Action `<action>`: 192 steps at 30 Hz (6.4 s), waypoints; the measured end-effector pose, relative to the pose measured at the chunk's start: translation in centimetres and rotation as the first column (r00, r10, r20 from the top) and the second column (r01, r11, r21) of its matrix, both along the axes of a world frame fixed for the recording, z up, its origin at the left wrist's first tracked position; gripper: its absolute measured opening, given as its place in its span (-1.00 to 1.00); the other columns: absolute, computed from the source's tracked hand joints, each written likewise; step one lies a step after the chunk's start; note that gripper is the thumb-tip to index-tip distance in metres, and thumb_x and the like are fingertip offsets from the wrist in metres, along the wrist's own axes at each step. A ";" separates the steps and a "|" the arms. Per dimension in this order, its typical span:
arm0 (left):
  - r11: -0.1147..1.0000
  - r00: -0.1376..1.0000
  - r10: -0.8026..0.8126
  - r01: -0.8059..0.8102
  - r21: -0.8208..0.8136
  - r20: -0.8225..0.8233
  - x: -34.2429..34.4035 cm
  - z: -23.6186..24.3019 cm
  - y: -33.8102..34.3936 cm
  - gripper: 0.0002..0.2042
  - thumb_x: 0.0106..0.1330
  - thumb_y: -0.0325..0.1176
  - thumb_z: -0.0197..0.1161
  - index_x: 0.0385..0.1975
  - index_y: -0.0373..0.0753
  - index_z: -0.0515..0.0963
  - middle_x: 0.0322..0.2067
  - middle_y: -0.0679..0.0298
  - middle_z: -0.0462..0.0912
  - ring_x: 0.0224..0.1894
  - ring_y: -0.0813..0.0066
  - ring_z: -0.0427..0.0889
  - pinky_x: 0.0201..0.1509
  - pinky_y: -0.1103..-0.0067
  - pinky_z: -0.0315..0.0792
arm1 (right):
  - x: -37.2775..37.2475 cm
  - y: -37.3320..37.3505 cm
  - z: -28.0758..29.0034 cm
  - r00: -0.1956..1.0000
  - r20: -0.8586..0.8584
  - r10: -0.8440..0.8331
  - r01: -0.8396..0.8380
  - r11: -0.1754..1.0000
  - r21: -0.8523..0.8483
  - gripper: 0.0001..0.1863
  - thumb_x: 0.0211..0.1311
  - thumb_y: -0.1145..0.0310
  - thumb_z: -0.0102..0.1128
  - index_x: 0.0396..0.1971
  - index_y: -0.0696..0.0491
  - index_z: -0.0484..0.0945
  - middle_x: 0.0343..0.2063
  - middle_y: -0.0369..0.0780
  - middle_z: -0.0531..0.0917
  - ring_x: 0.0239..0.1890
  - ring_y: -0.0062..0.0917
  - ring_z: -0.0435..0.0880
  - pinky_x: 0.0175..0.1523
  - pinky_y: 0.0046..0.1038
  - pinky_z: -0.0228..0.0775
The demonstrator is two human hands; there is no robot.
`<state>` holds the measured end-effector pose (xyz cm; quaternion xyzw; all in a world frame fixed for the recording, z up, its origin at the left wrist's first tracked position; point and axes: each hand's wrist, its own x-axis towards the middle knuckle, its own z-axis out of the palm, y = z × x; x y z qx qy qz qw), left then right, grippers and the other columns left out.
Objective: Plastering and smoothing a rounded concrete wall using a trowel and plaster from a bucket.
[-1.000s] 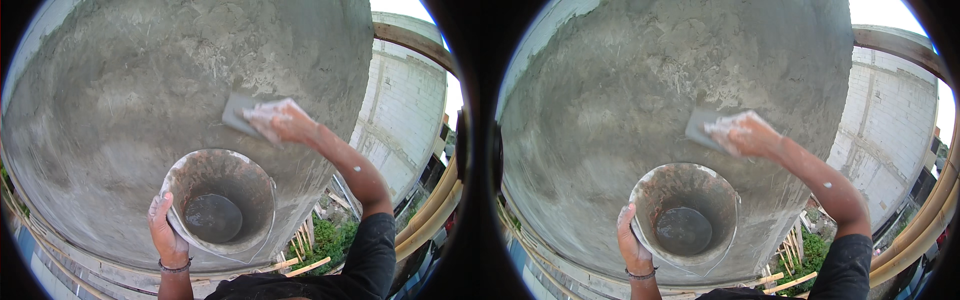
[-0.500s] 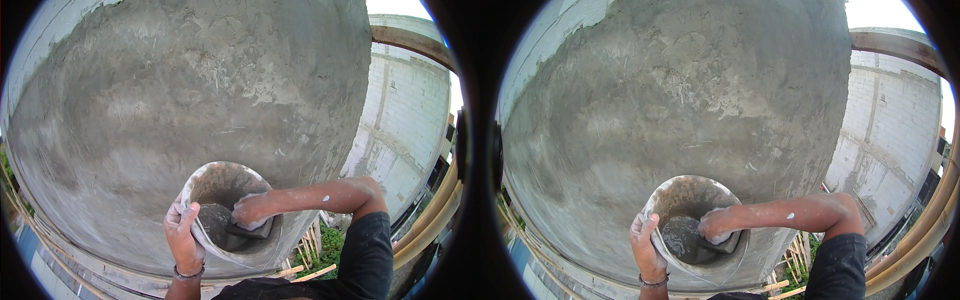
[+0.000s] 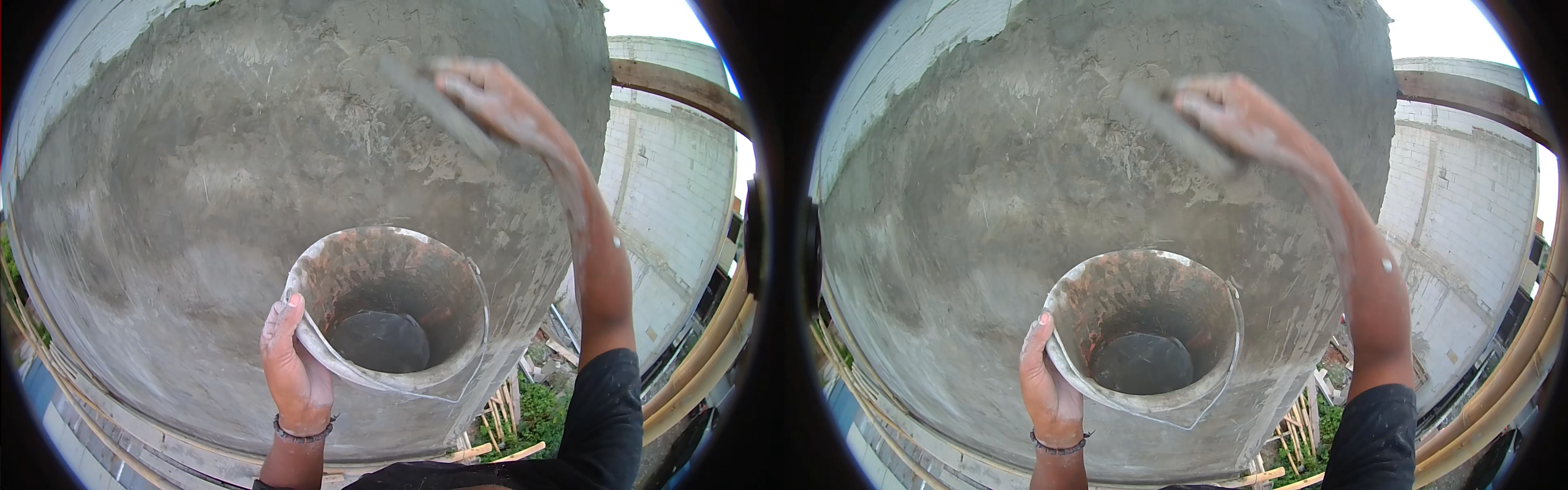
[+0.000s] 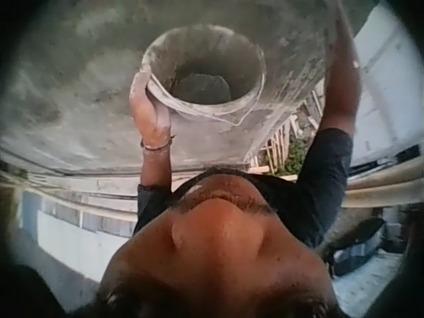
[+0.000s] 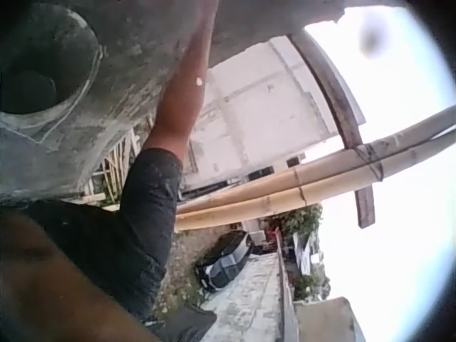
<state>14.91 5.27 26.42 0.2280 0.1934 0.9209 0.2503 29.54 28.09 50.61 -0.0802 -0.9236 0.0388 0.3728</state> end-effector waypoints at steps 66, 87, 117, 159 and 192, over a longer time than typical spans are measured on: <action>0.990 1.000 -0.005 0.005 -0.143 0.001 -2.6 -2.7 -0.3 -0.84 0.42 -0.43 0.20 -0.11 -0.35 0.60 -0.11 0.21 0.70 -0.08 0.44 0.66 0.11 0.49 0.49 | -6.4 7.3 -11.9 0.924 -0.383 -0.024 0.331 0.553 0.764 -0.61 0.39 0.35 0.11 0.18 -0.14 0.62 -0.38 -0.37 0.72 -0.51 -0.64 0.66 -0.37 -0.57 0.58; 0.930 0.935 0.100 -0.209 -0.303 -0.339 -2.8 -1.8 1.5 -0.82 0.23 -0.58 0.37 -0.46 -0.30 0.44 0.16 0.02 0.61 0.10 0.45 0.58 0.21 0.56 0.39 | 3.7 2.1 -20.8 0.999 0.007 0.034 -0.032 0.983 -0.180 -0.62 0.34 0.33 0.24 0.12 0.10 0.61 -0.22 -0.03 0.74 -0.20 -0.11 0.75 -0.12 -0.20 0.59; 0.996 0.999 0.012 -0.009 -0.087 0.037 -2.1 -0.9 2.7 -0.76 0.45 -0.40 0.19 0.01 -0.38 0.56 -0.07 0.17 0.67 -0.02 0.40 0.63 0.15 0.43 0.47 | -0.3 0.9 -6.0 0.985 0.016 -0.172 0.166 0.923 -0.346 -0.64 0.50 0.26 0.05 0.16 0.05 0.61 -0.02 -0.21 0.74 -0.11 -0.50 0.75 -0.05 -0.37 0.62; 0.987 0.997 0.060 -0.052 -0.154 0.043 -3.0 -3.0 1.4 -0.75 0.41 -0.46 0.20 0.03 -0.41 0.55 -0.08 0.15 0.68 -0.06 0.41 0.65 0.09 0.49 0.50 | -5.9 9.8 -14.0 0.931 -0.287 -0.226 0.366 0.541 0.757 -0.82 0.34 0.30 0.12 -0.13 -0.20 0.64 -0.59 -0.38 0.53 -0.56 -0.56 0.54 -0.54 -0.43 0.38; 0.987 0.999 -0.041 0.041 -0.153 0.003 -3.2 -2.8 2.9 -0.78 0.43 -0.47 0.18 0.00 -0.40 0.55 -0.08 0.14 0.68 -0.06 0.42 0.66 0.09 0.51 0.50 | -3.3 13.8 1.4 0.580 -0.814 0.026 0.702 0.492 0.515 -0.80 0.40 0.35 0.04 -0.25 -0.13 0.69 -0.68 -0.27 0.49 -0.68 -0.51 0.51 -0.50 -0.44 0.50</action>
